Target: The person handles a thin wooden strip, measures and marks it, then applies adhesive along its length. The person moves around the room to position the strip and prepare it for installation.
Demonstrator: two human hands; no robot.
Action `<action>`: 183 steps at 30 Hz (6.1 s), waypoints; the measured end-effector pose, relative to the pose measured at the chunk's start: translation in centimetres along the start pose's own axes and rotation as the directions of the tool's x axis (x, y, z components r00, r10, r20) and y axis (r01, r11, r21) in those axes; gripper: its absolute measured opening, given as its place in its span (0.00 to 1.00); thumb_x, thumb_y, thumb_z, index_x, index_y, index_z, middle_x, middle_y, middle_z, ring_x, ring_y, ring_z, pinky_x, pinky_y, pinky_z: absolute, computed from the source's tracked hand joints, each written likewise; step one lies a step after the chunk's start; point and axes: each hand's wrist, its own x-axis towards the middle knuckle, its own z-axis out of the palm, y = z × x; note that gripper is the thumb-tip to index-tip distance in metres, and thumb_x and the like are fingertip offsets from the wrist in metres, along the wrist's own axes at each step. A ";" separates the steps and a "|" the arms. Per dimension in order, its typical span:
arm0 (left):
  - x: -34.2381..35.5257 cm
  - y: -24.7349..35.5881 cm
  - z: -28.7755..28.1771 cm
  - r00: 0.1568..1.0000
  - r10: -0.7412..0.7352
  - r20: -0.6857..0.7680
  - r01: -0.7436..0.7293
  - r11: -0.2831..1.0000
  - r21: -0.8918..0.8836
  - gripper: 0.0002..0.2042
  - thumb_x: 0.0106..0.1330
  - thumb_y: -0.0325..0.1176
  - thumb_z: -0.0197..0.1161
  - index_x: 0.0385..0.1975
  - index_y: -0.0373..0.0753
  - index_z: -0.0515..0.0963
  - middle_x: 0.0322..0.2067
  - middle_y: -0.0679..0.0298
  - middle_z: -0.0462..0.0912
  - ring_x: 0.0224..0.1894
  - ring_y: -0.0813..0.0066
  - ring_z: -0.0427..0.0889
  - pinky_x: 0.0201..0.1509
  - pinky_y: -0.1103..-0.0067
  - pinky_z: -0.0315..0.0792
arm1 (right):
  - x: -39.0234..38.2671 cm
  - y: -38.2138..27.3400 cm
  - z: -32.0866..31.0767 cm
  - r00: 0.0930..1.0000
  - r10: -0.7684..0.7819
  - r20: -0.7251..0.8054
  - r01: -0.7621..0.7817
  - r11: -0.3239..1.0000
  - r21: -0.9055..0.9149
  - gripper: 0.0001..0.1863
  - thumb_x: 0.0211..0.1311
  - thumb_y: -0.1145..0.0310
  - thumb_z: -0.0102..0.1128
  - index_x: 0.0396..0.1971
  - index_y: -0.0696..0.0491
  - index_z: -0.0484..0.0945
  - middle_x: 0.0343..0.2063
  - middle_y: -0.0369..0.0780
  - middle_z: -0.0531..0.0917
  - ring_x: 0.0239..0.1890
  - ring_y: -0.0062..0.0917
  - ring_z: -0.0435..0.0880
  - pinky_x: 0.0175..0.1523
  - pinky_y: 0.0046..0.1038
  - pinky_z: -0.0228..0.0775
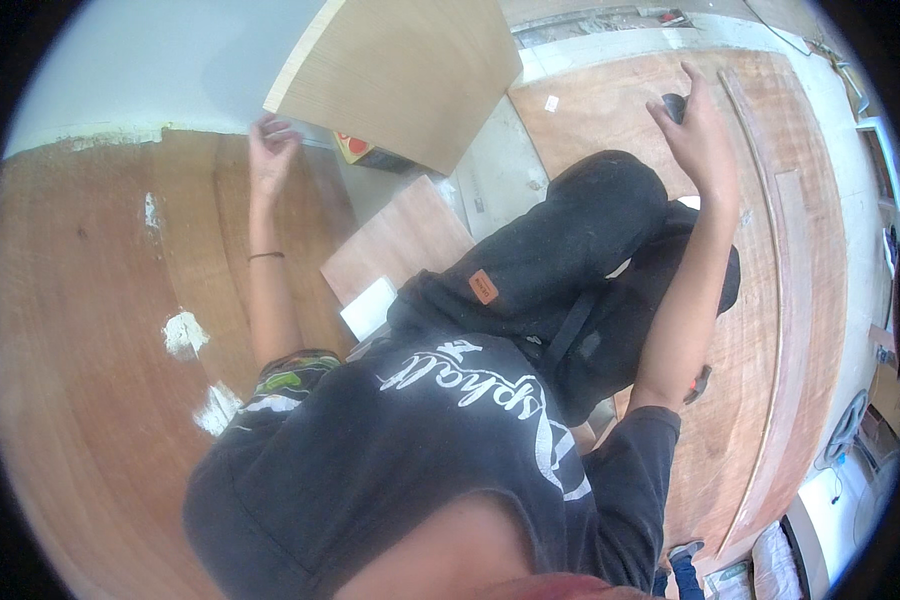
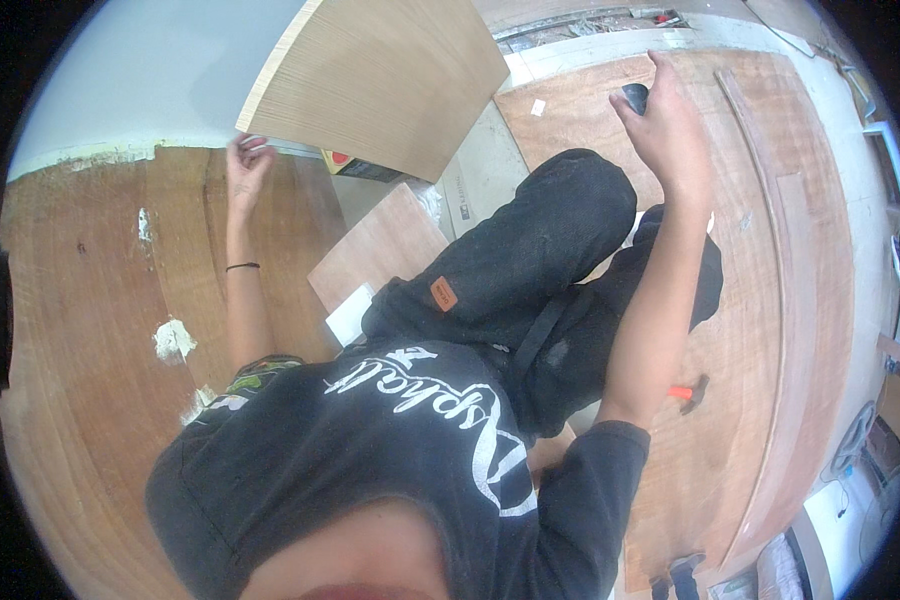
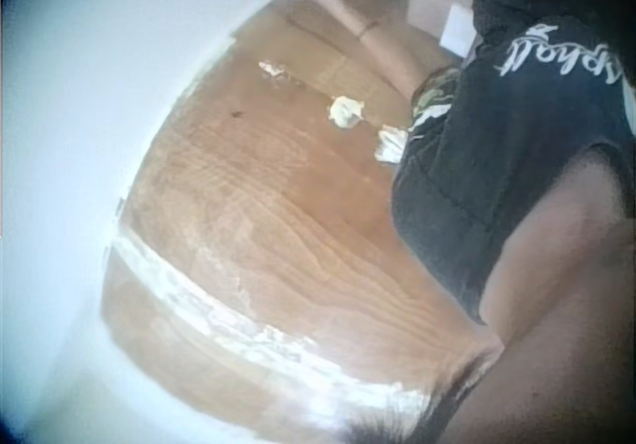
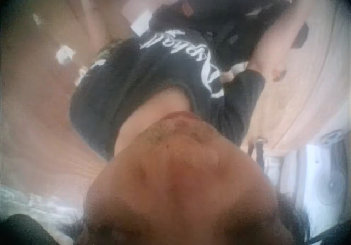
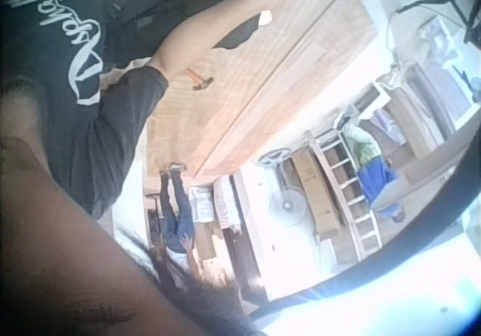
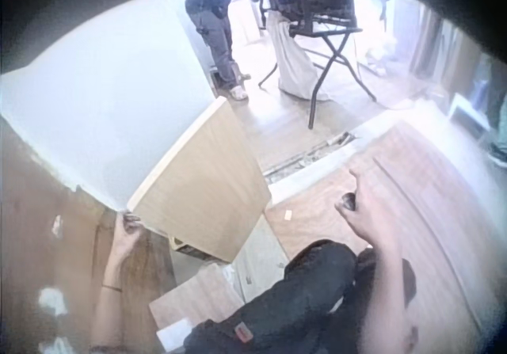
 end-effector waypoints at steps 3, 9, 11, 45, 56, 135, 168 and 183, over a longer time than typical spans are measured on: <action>-0.6 0.3 1.2 0.988 0.016 0.156 -0.001 0.995 -0.097 0.31 0.56 0.31 0.73 0.59 0.30 0.67 0.44 0.56 0.81 0.45 0.69 0.82 0.48 0.74 0.77 | 0.0 -0.2 -0.2 0.994 0.061 0.091 -0.060 0.998 -0.017 0.37 0.59 0.56 0.65 0.65 0.53 0.62 0.38 0.57 0.84 0.45 0.51 0.83 0.49 0.43 0.74; 0.1 2.2 0.6 0.980 -0.081 0.181 0.098 0.991 -0.090 0.25 0.59 0.29 0.72 0.54 0.28 0.72 0.40 0.57 0.83 0.46 0.67 0.83 0.49 0.75 0.77 | 0.0 -0.4 -0.4 0.998 0.040 0.050 -0.040 0.999 -0.010 0.37 0.59 0.56 0.65 0.65 0.52 0.62 0.37 0.57 0.84 0.43 0.50 0.84 0.48 0.44 0.74; -0.2 2.9 0.3 0.994 0.008 0.111 0.014 0.980 -0.196 0.22 0.61 0.29 0.70 0.53 0.28 0.72 0.40 0.58 0.83 0.45 0.68 0.83 0.48 0.76 0.77 | 0.0 -0.5 -0.4 0.999 0.015 0.031 -0.016 1.000 0.014 0.37 0.60 0.56 0.64 0.65 0.52 0.61 0.36 0.57 0.84 0.43 0.50 0.84 0.48 0.44 0.74; 6.8 13.4 4.6 0.997 0.045 0.057 -0.073 0.587 0.806 0.29 0.72 0.55 0.45 0.54 0.32 0.73 0.47 0.44 0.80 0.52 0.47 0.77 0.54 0.62 0.69 | -2.2 -2.4 -1.7 0.993 -0.035 0.111 0.040 0.998 -0.044 0.33 0.60 0.60 0.63 0.63 0.54 0.63 0.32 0.53 0.84 0.38 0.47 0.84 0.42 0.43 0.75; 10.9 14.3 5.9 0.990 -0.014 0.140 -0.101 0.623 0.776 0.36 0.71 0.63 0.38 0.57 0.32 0.72 0.50 0.41 0.79 0.56 0.44 0.76 0.59 0.60 0.68 | -4.6 -3.2 -3.5 0.982 0.071 0.172 -0.082 0.995 0.057 0.29 0.59 0.64 0.63 0.60 0.52 0.66 0.32 0.54 0.83 0.41 0.50 0.82 0.46 0.44 0.72; -25.7 31.9 30.4 0.150 0.977 0.151 -0.626 0.212 -0.751 0.17 0.72 0.31 0.52 0.55 0.27 0.63 0.53 0.50 0.70 0.55 0.59 0.74 0.56 0.66 0.74 | -67.1 -20.8 16.6 -0.930 0.364 -0.051 -0.287 -0.633 0.719 0.22 0.56 0.57 0.61 0.48 0.54 0.79 0.46 0.51 0.83 0.52 0.45 0.81 0.56 0.39 0.72; -56.8 20.3 25.3 -0.887 0.337 -0.317 0.050 -0.612 -0.790 0.12 0.58 0.27 0.61 0.43 0.41 0.73 0.36 0.60 0.76 0.39 0.59 0.79 0.38 0.62 0.76 | -62.6 -23.9 14.9 -0.918 0.384 -0.104 -0.225 -0.286 0.931 0.20 0.60 0.50 0.63 0.42 0.50 0.84 0.35 0.48 0.86 0.41 0.39 0.85 0.47 0.34 0.74; -59.9 9.8 20.8 -0.965 -0.236 -0.117 -0.110 0.765 -0.634 0.14 0.65 0.35 0.66 0.47 0.35 0.81 0.35 0.67 0.83 0.36 0.81 0.77 0.42 0.79 0.72 | -60.1 -27.5 17.7 -0.975 0.151 -0.162 -0.216 -0.497 0.840 0.35 0.56 0.42 0.64 0.55 0.55 0.76 0.43 0.45 0.86 0.49 0.40 0.83 0.53 0.34 0.73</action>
